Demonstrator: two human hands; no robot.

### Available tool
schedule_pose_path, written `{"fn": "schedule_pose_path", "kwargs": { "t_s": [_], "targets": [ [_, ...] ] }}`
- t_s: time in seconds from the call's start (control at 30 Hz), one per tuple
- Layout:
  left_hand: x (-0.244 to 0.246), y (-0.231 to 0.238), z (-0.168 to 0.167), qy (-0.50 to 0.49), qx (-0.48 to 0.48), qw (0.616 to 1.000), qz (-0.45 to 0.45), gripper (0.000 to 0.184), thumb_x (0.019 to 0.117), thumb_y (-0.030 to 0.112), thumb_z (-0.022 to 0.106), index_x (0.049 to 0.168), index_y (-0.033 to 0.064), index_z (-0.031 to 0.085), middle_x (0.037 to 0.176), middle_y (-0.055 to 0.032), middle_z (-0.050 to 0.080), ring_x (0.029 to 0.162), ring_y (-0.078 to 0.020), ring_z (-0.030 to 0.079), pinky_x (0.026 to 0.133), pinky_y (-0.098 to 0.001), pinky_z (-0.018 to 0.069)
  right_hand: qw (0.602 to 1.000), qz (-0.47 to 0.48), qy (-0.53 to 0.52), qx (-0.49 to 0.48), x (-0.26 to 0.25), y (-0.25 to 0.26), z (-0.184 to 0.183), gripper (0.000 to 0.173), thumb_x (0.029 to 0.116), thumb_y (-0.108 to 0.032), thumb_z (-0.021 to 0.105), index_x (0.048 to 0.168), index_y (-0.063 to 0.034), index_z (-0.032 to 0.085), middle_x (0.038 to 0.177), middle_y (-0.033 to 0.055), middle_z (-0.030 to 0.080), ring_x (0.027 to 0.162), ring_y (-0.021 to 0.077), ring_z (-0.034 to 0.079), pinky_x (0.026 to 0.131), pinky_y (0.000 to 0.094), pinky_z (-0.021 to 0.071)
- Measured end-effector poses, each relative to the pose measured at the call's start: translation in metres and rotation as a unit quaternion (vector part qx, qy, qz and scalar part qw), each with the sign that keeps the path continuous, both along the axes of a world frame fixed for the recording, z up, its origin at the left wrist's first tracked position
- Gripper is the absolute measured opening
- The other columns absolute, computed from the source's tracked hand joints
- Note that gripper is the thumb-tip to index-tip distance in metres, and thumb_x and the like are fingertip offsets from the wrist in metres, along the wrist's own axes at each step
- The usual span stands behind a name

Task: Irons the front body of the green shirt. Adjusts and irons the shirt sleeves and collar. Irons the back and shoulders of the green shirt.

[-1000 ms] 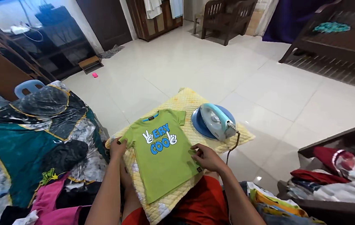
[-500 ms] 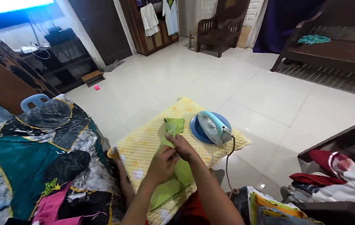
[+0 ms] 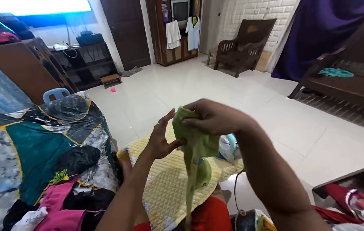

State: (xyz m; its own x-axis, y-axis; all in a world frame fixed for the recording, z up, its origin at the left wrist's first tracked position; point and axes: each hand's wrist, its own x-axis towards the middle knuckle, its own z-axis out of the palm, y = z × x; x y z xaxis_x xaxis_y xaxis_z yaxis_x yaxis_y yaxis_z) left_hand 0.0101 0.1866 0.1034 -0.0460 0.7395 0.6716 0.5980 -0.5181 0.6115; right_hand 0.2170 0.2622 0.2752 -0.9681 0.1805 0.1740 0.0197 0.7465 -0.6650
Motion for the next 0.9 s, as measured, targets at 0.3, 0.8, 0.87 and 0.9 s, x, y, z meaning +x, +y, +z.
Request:
{"fn": "schedule_pose_path", "kwargs": {
  "t_s": [0.3, 0.8, 0.87, 0.9],
  "targets": [
    [-0.022, -0.031, -0.004, -0.112, -0.170, 0.963, -0.176, 0.039, 0.0865, 0.028, 0.079, 0.117, 0.0062, 0.068, 0.108, 0.0032, 0.075, 0.102, -0.0061, 0.070, 0.093, -0.0319, 0.0597, 0.990, -0.067, 0.042, 0.113, 0.022, -0.006, 0.078, 0.014, 0.1034, -0.013, 0.062, 0.100, -0.0073, 0.074, 0.077, 0.0009, 0.072, 0.063, 0.0056, 0.067, 0.055, 0.0234, 0.0585],
    [0.009, -0.008, -0.033, -0.275, -0.224, 0.917, -0.185, 0.089, 0.0904, 0.074, 0.053, 0.150, 0.0088, 0.040, 0.137, -0.0042, 0.061, 0.121, -0.0166, 0.062, 0.092, -0.0401, 0.0573, 0.977, 0.119, -0.029, 0.173, 0.012, 0.021, 0.092, 0.023, 0.1017, -0.001, 0.056, 0.116, -0.0035, 0.074, 0.099, 0.0025, 0.077, 0.082, 0.0053, 0.072, 0.074, 0.0225, 0.0624],
    [0.024, -0.013, -0.040, -0.305, -0.180, 0.908, -0.224, 0.093, 0.0879, 0.070, 0.063, 0.147, 0.0022, 0.040, 0.128, 0.0003, 0.065, 0.115, -0.0079, 0.064, 0.098, -0.0324, 0.0559, 0.977, 0.090, -0.037, 0.189, 0.013, 0.024, 0.092, 0.021, 0.1029, -0.004, 0.056, 0.115, -0.0050, 0.074, 0.094, 0.0016, 0.076, 0.077, 0.0046, 0.070, 0.070, 0.0226, 0.0613],
    [0.028, -0.015, -0.043, -0.308, -0.161, 0.908, -0.235, 0.094, 0.0859, 0.070, 0.065, 0.145, 0.0012, 0.042, 0.127, 0.0005, 0.066, 0.115, -0.0075, 0.064, 0.100, -0.0321, 0.0553, 0.978, 0.069, -0.042, 0.193, 0.016, 0.026, 0.092, 0.021, 0.1036, -0.005, 0.057, 0.114, -0.0056, 0.074, 0.091, 0.0015, 0.075, 0.075, 0.0047, 0.070, 0.068, 0.0232, 0.0607]
  ]
}}
